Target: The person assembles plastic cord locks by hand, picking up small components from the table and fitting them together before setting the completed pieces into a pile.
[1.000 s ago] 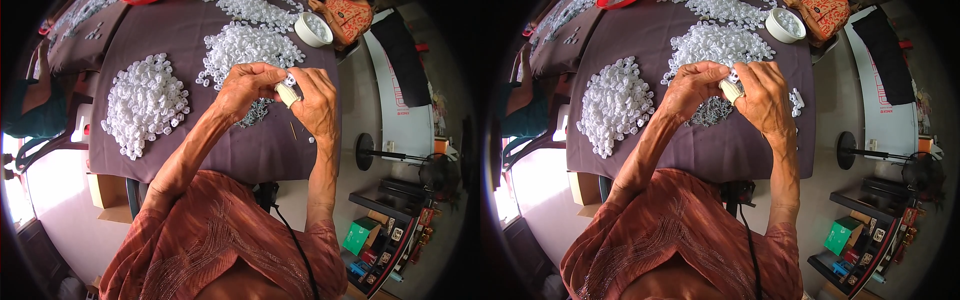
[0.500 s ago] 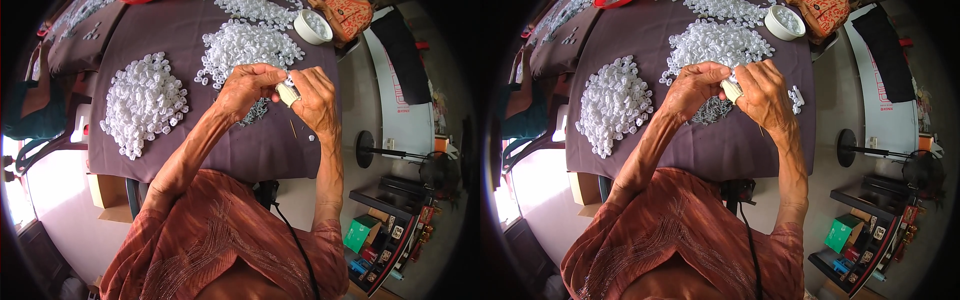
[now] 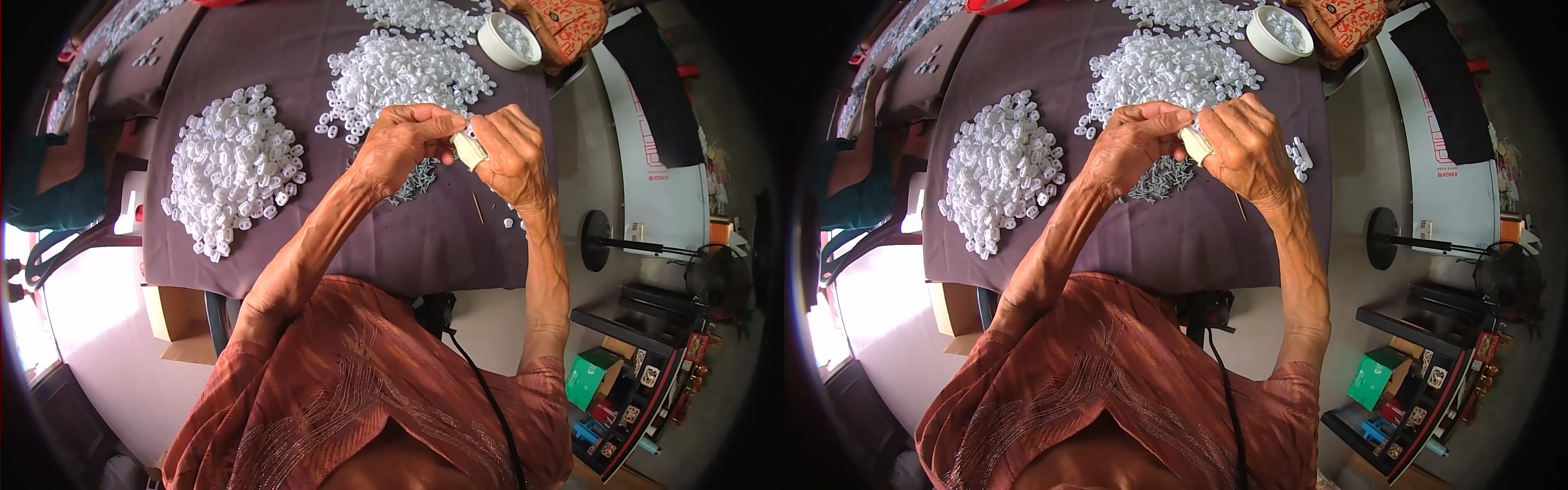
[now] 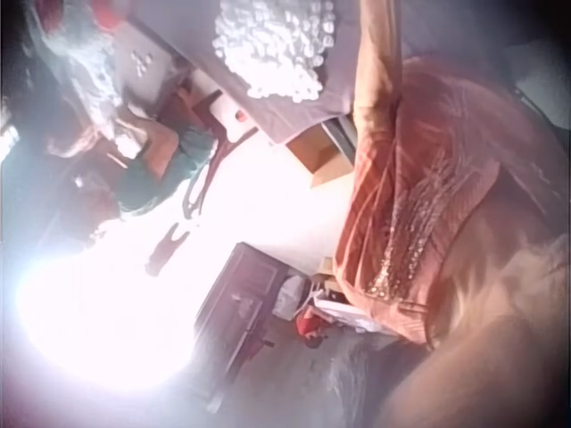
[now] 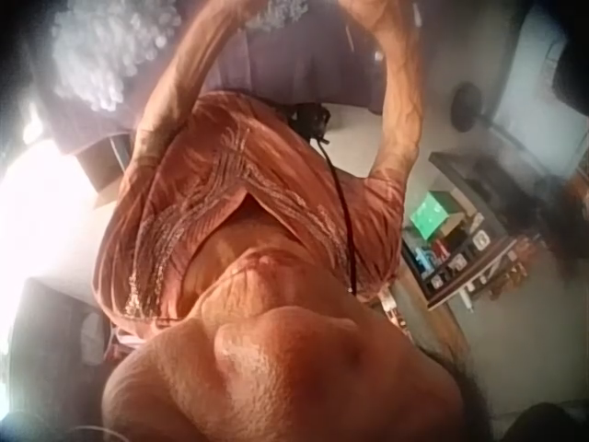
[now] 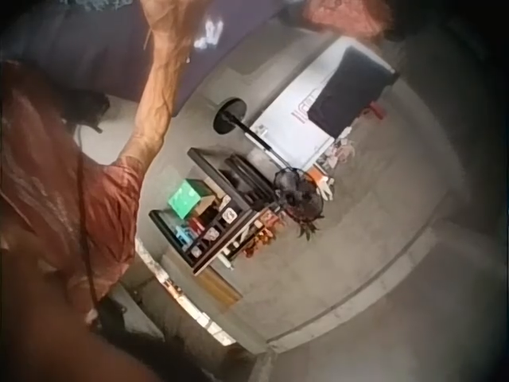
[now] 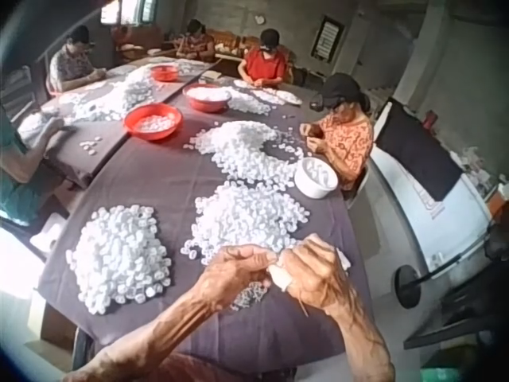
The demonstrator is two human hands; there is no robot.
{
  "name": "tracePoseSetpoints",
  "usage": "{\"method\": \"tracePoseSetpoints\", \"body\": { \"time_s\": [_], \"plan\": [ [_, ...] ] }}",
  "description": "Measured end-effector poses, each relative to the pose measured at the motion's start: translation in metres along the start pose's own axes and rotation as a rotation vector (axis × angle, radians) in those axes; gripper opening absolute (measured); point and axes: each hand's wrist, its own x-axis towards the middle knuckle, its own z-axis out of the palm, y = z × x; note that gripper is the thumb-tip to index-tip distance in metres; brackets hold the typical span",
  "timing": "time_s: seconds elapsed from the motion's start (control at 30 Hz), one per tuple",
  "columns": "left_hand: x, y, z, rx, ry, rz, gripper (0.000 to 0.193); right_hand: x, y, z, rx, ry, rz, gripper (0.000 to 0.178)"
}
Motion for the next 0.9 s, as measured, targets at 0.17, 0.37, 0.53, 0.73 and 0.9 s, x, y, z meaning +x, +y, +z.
{"method": "tracePoseSetpoints", "body": {
  "time_s": [0.17, 0.37, 0.53, 0.73, 0.9],
  "plan": [
    [-0.002, 0.002, -0.002, -0.048, 0.011, -0.025, 0.014, 0.003, -0.004, 0.002, 0.028, 0.001, 0.065, 0.031],
    [-0.009, 0.007, -0.023, -0.013, 0.086, -0.029, 0.016, -0.007, -0.003, 0.007, 0.233, -0.027, 0.386, 0.026],
    [-0.046, 0.04, -0.088, 0.775, 0.369, 0.232, 0.019, -0.036, 0.009, 0.06, 0.388, -0.162, 0.692, 0.018],
    [-0.095, 0.054, -0.14, 1.206, 0.702, 0.154, 0.019, -0.043, 0.01, 0.133, 0.324, -0.193, 0.537, 0.022],
    [-0.109, 0.049, -0.162, 1.603, 0.765, 0.283, 0.02, -0.031, 0.015, 0.155, 0.155, -0.255, 0.428, 0.023]
  ]
}}
